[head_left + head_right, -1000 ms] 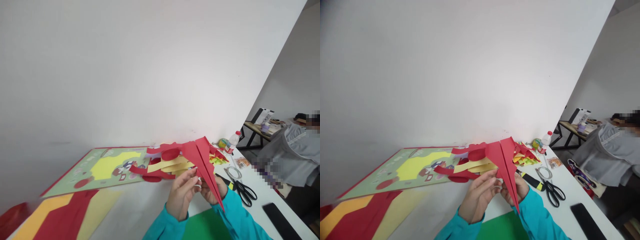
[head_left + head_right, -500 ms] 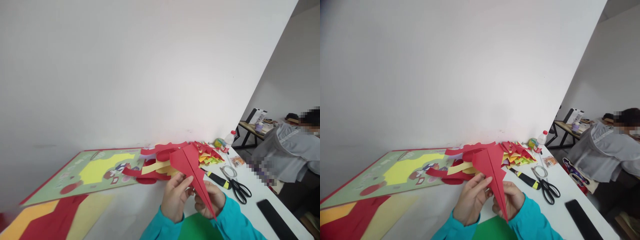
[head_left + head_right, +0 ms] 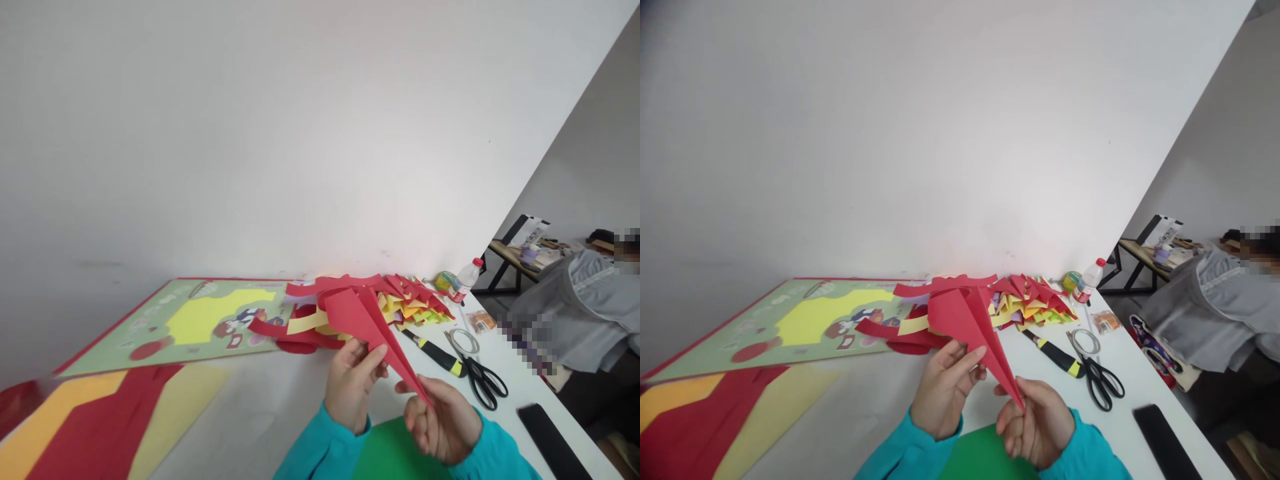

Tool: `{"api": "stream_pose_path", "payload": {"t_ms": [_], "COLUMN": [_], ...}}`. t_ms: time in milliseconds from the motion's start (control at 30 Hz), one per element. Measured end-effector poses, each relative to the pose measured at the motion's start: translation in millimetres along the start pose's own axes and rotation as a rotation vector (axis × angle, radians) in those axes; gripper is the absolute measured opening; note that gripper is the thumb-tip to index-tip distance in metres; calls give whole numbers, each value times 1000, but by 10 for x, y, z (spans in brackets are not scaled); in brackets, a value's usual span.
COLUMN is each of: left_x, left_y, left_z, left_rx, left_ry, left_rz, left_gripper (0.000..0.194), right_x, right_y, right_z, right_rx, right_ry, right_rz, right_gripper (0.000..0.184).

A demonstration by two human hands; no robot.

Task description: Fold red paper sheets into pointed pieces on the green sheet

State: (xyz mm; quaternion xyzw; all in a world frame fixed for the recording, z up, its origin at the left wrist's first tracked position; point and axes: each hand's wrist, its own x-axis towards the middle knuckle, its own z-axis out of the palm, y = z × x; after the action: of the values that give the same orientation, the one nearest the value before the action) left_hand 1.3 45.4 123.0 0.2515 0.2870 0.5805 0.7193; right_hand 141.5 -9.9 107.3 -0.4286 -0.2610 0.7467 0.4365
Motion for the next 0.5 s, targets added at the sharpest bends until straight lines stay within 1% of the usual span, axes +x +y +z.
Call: {"api": "stream_pose_path", "payload": {"t_ms": [67,133,267,367,433,500], "left_x": [-6,-18,-46,-61,-70,-76], "left_y": [-5,-22,-63,-71,-62,-54], "left_z": [4,16,45,50,48,46], "left_rx": [5,5,4,-3,-62,-166], "left_ry": [3,4,-7,-25,-74,-160], "left_rz": [21,26,16,19,2,-43], "left_gripper": [34,31,28,23,19,22], "right_x": [-54,-78,-72,-79,-97,-120], "right_y": [14,39,93,108,104,100], "right_z": [31,75,97,40,10,12], "right_rx": [-190,-408,-791,-1097,-1221,-1254], "right_ry": [118,234,417,494,517,528], "right_rz": [-225,-431,-639,-888,-1003,-1040], "right_gripper": [54,49,30,25,23,22]}}
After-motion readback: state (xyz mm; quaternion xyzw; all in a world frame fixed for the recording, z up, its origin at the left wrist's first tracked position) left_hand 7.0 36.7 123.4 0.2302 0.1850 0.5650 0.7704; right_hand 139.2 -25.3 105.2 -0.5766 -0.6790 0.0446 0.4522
